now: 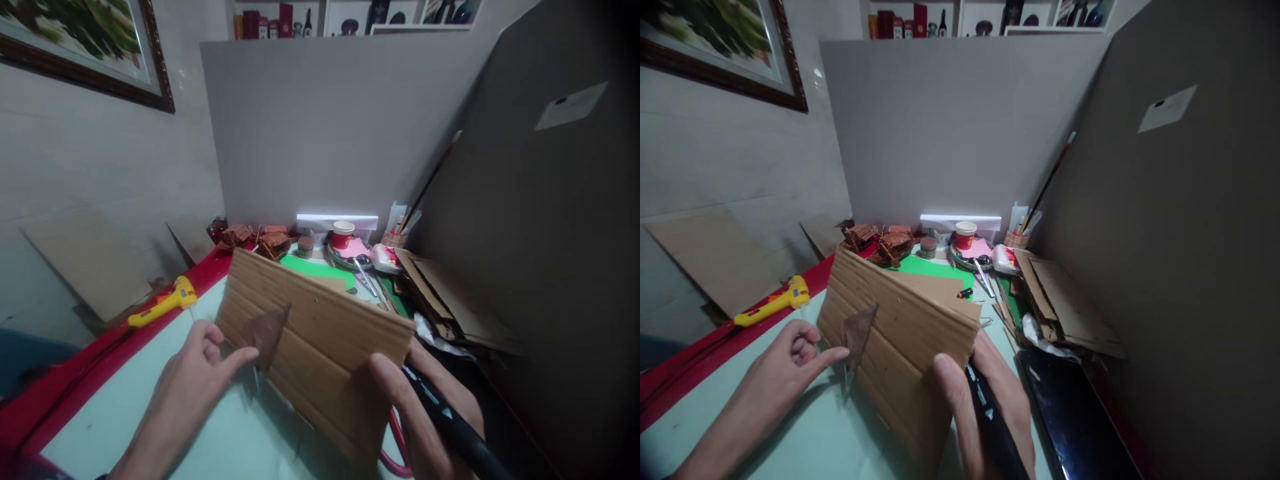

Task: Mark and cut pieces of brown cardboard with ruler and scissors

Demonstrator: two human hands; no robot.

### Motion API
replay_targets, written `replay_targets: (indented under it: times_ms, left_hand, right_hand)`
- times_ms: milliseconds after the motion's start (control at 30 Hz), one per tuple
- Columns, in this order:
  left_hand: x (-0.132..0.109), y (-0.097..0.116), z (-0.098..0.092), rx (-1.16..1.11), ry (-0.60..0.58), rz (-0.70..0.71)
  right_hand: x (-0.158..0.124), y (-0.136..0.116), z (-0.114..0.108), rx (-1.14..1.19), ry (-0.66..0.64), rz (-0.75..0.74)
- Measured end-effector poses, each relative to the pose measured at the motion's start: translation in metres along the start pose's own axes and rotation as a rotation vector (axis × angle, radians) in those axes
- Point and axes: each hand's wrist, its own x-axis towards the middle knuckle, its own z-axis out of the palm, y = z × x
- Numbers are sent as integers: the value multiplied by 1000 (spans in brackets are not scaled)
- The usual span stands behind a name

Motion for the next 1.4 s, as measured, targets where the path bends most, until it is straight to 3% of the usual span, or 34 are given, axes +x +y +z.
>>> replay_targets:
  times_ms: [100, 233, 300, 400, 500, 600, 767, 867, 967, 1033, 1100, 1267, 1400]
  left_hand:
    - [-2, 11, -1, 200, 54, 99]
    - [5, 24, 0, 400, 100, 650]
    - [14, 32, -1, 472, 54, 860]
    - [29, 50, -6, 442, -102, 931]
    - [37, 71, -8, 369, -256, 916]
    - [37, 87, -7, 402, -315, 884]
    - [30, 92, -1, 320, -432, 695]
    - [33, 88, 1, 286, -413, 588]
    - [39, 85, 0, 197, -355, 512]
    - [41, 86, -1, 87, -312, 413]
    - [42, 87, 1, -17, -293, 302]
    - [40, 90, 13, -218, -293, 134]
    - [39, 86, 23, -286, -228, 129]
  right_hand:
    - [1, -4, 1, 21, 11, 8]
    - [4, -8, -10, 24, -57, -2]
    - [8, -9, -18, 29, -115, 17]
    - [19, -7, -30, 66, -149, 52]
    - [35, 0, -40, 192, -199, 113]
    - [49, 6, -46, 286, -261, 168]
    - [60, 7, -43, 349, -174, 271]
    - [60, 13, -37, 467, -67, 349]
    - [59, 25, -31, 554, 97, 331]
    - [57, 30, -27, 535, 207, 270]
    - [53, 32, -21, 462, 235, 275]
    - [41, 20, 0, 250, -99, 333]
    - [36, 20, 9, 311, -261, 327]
